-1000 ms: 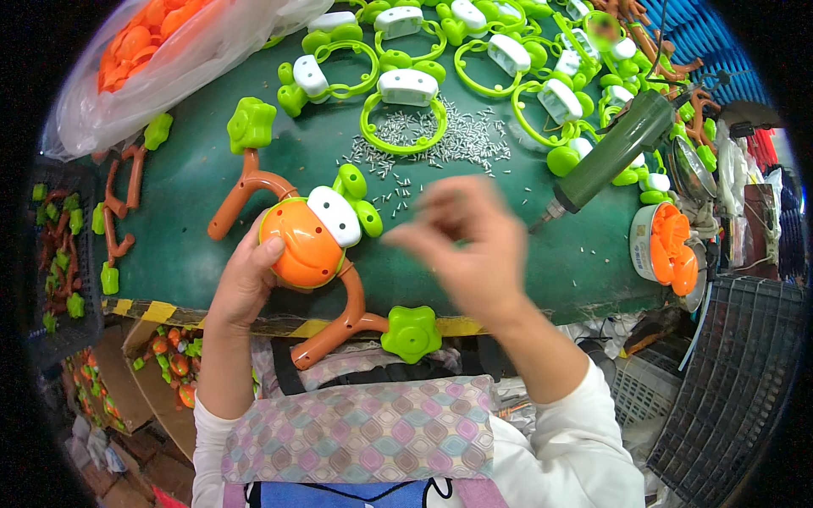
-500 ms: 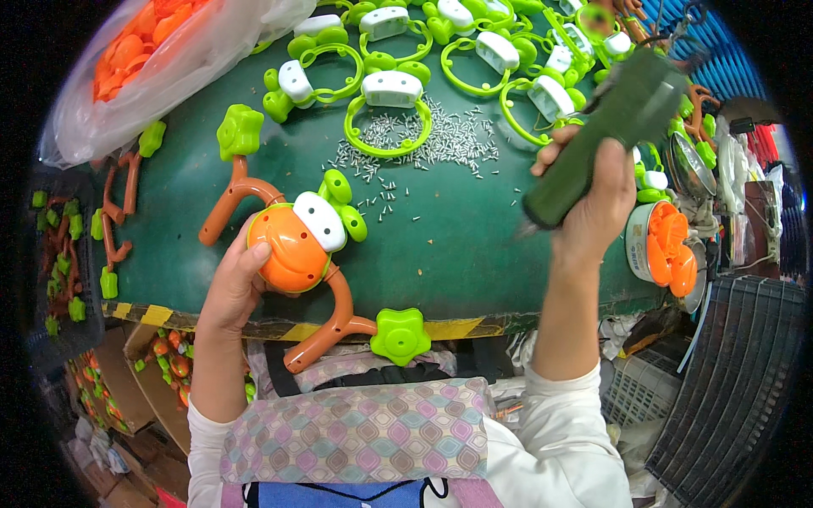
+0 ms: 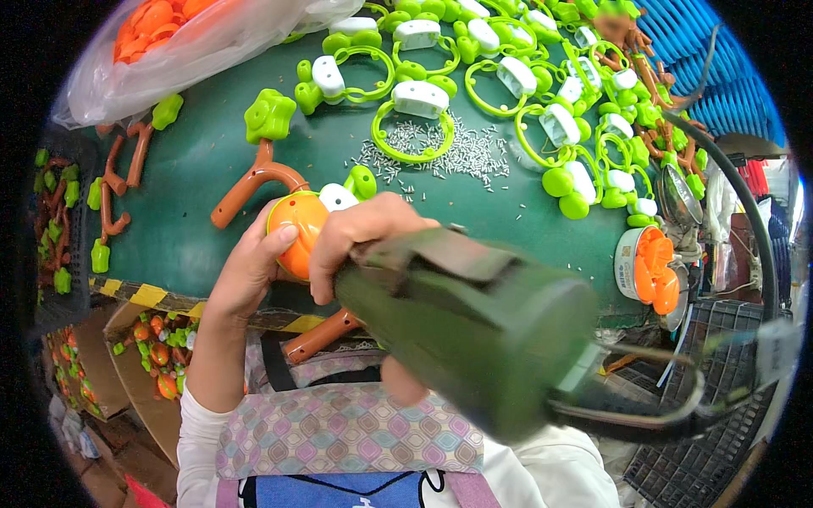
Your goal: The person assembles small plastic toys by inserting orange and green parts into a white base, then uses a power drill to fasten screws. The person repeats this process for multiple toy units on a green workbench.
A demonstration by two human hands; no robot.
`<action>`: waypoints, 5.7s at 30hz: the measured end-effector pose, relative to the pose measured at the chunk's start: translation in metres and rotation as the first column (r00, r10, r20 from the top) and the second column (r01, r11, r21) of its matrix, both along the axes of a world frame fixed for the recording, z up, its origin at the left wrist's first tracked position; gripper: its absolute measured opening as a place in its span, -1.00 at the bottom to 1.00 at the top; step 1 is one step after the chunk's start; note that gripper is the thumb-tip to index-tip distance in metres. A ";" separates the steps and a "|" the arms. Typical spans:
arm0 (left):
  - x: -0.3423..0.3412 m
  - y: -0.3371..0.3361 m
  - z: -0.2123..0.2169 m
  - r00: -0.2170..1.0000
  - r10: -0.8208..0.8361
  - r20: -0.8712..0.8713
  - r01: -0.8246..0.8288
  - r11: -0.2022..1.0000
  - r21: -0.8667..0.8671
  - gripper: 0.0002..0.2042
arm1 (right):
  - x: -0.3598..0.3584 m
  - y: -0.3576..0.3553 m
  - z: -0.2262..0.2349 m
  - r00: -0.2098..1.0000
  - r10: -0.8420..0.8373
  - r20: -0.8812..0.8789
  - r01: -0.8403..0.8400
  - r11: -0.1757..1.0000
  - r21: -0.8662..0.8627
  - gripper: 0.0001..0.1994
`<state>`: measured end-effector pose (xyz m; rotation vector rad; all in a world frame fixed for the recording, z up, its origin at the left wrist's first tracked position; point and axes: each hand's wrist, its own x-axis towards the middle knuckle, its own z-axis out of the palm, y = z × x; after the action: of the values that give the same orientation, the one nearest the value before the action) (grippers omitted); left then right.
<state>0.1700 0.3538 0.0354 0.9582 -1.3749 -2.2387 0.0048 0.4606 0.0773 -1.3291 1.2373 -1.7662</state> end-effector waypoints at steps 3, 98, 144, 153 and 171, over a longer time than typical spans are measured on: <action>-0.001 0.002 -0.001 1.000 0.009 -0.026 -0.010 0.999 -0.051 -0.47 | -0.005 -0.014 -0.003 1.000 -0.007 -0.018 0.007 1.000 0.028 0.10; -0.009 0.012 0.015 0.977 0.193 0.094 0.056 0.192 -0.980 -0.61 | -0.044 -0.034 0.013 0.896 0.322 0.307 -0.150 0.869 -0.471 0.12; 0.029 0.010 -0.029 0.935 0.353 0.033 -0.202 0.608 -0.768 -0.09 | -0.028 -0.021 -0.008 0.903 0.315 0.293 -0.220 0.923 -0.315 0.15; 0.028 0.013 -0.020 0.939 0.339 0.051 -0.028 0.224 -0.974 -0.21 | -0.021 -0.012 -0.025 0.951 0.143 0.273 -0.099 0.981 -0.167 0.10; 0.040 -0.002 0.030 0.924 0.356 0.139 0.099 0.131 -0.987 -0.87 | 0.005 -0.078 0.028 0.845 0.509 0.163 -0.361 0.769 -0.527 0.21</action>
<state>0.2104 0.3518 0.0657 0.8222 -2.2734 -0.4877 0.0096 0.3825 0.1050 -1.3985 0.2729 -1.8815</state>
